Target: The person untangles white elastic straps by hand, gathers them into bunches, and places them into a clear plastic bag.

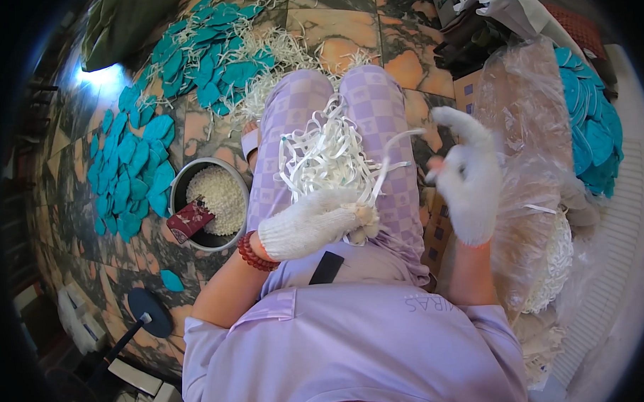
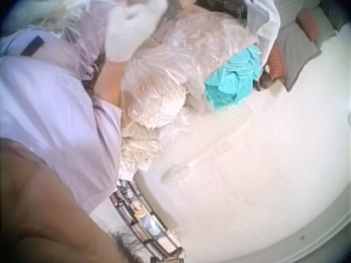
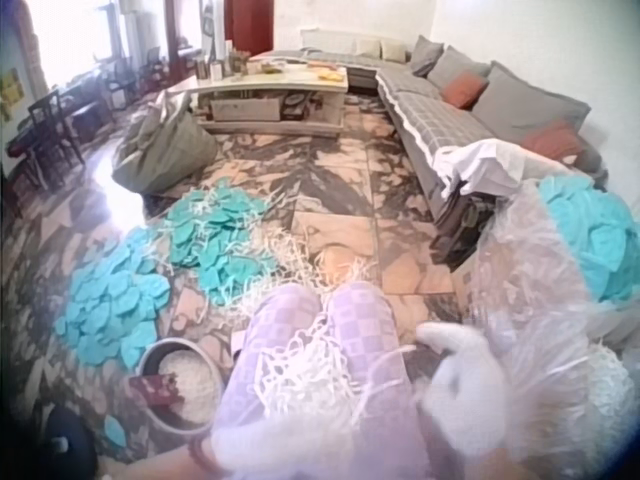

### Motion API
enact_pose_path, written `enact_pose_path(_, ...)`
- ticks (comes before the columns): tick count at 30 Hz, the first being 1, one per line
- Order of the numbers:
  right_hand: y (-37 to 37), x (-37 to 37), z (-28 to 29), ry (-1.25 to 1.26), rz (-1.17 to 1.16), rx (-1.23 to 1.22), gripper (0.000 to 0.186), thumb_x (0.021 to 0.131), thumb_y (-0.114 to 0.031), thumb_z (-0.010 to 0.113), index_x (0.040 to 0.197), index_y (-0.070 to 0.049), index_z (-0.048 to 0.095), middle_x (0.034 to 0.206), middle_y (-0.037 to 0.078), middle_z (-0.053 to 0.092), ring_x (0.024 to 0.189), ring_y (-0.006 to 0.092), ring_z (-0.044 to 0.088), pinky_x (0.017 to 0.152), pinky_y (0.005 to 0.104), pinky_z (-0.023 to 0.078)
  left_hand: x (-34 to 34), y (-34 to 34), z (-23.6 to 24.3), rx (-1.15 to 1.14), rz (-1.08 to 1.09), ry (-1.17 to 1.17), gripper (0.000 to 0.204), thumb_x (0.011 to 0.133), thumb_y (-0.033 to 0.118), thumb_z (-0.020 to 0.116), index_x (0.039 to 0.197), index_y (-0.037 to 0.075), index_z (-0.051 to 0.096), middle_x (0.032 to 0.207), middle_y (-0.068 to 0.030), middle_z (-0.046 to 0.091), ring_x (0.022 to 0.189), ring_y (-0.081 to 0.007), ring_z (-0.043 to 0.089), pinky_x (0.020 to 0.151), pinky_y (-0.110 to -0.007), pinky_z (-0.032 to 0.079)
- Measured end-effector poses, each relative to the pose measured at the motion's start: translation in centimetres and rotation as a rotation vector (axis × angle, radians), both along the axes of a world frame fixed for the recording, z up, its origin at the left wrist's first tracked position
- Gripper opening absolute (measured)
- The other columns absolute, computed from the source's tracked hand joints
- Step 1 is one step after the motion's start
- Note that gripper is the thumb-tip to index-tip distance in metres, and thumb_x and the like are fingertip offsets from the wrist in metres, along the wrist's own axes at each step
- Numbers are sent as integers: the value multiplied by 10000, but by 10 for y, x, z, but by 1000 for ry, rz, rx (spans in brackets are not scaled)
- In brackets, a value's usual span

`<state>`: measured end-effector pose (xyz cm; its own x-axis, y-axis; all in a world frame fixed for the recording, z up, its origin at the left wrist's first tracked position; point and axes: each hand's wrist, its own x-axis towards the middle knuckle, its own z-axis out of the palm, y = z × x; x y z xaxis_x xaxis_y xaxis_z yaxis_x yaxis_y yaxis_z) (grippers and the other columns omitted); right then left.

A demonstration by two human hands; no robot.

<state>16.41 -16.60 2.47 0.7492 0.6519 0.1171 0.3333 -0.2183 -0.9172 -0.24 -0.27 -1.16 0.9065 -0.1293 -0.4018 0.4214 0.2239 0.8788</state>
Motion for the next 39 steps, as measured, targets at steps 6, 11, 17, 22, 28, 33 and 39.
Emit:
enact_pose_path(6, 8, -19, 2, 155, 669, -370, 588, 768, -253, 815, 1273, -51, 592, 1302, 133, 593, 859, 221, 656, 767, 303, 513, -8, -2, 1, -53, -18, -12, 292, 1017, 314, 518, 964, 57, 647, 776, 34, 548, 669, -51, 461, 595, -217, 396)
enact_pose_path(11, 0, -12, -15, 230, 754, -174, 177, 861, -140, 709, 985, -13, 703, 1127, 152, 657, 968, 229, 640, 911, 323, 474, -13, -7, -3, -31, 29, -91, 381, 1038, 369, 474, 906, 55, 645, 700, 6, 530, 651, -102, 486, 623, -272, 437)
enact_pose_path(17, 16, -49, -22, 1160, 334, 739, 355, 1041, -282, 380, 731, -119, 435, 614, 2, 422, 577, 155, 424, 646, 304, 428, -14, -21, -2, 85, 5, -319, 323, 1044, 296, 458, 891, 58, 615, 675, -41, 489, 624, -133, 472, 622, -309, 430)
enact_pose_path(22, 4, -3, -13, 1567, 146, 775, 390, 1052, -328, 411, 697, -167, 391, 534, -64, 252, 450, 84, 264, 467, 275, 299, -21, -22, 0, 129, -35, -232, 273, 1034, 242, 466, 894, 55, 608, 663, -39, 505, 607, -152, 478, 622, -311, 438)
enact_pose_path(28, -10, 39, -5, 1324, -9, 961, 340, 1013, -180, 376, 675, -137, 384, 529, -32, 250, 421, 102, 224, 399, 275, 270, -34, -26, -9, 7, -108, -112, 250, 1019, 226, 478, 919, 45, 618, 709, -34, 573, 638, -136, 532, 655, -301, 472)
enact_pose_path(33, -19, 71, -23, 1214, -5, 1036, 336, 981, -149, 378, 646, -151, 364, 520, -36, 236, 396, 106, 217, 381, 263, 250, -46, -28, -21, 130, -110, -287, 357, 1056, 302, 460, 852, 40, 591, 705, 14, 507, 615, -90, 448, 592, -258, 412)
enact_pose_path(39, -2, 35, 2, 1101, -188, 935, 280, 990, -210, 466, 720, -150, 426, 517, -44, 264, 382, 91, 237, 349, 257, 257, -49, -27, -36, -235, -85, -203, 382, 1048, 355, 462, 933, 26, 620, 723, 5, 557, 590, -73, 436, 552, -235, 385)
